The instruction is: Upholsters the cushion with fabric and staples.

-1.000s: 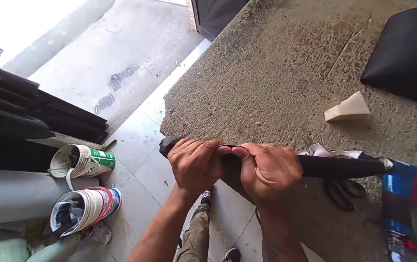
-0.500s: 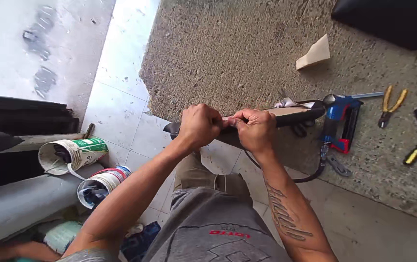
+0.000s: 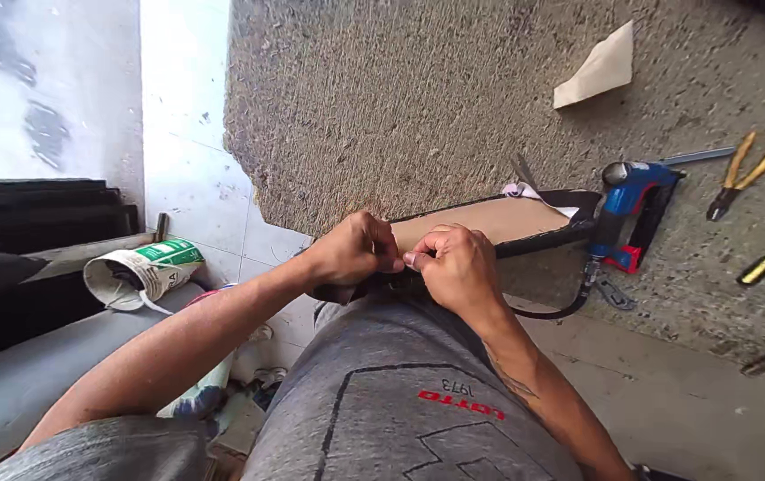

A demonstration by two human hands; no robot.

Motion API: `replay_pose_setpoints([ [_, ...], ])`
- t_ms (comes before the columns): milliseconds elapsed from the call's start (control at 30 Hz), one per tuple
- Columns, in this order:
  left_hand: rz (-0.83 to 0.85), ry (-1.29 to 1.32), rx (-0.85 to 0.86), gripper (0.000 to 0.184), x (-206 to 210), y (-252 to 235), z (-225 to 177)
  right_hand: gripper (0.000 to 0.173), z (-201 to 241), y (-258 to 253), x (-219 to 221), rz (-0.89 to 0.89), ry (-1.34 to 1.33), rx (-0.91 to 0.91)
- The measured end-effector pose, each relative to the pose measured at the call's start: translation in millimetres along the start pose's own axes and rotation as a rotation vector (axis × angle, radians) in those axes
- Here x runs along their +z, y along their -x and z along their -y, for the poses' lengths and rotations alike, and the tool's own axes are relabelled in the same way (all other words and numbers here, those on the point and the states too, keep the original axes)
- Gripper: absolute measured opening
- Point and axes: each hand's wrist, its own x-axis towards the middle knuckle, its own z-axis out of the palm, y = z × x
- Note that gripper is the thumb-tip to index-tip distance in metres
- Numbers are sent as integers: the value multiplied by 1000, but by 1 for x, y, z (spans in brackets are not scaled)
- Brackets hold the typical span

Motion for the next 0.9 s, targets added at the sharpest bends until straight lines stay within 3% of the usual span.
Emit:
replay_pose_setpoints([
  [200, 169, 229, 187, 22, 5, -11, 32, 16, 8, -1, 1, 129, -8, 175],
  [333, 191, 329, 260, 25, 17, -18, 49, 14, 11, 1, 1, 116, -9, 235],
  [600, 298, 352, 260, 23, 7, -26, 55, 17, 27, -14, -17, 256, 99, 410],
  [733, 267, 335, 302, 23, 0, -27, 57, 49, 30, -29, -30, 307, 169, 476],
  [900, 203, 312, 387, 22, 1, -27, 63, 54, 28, -38, -31, 353, 187, 507],
])
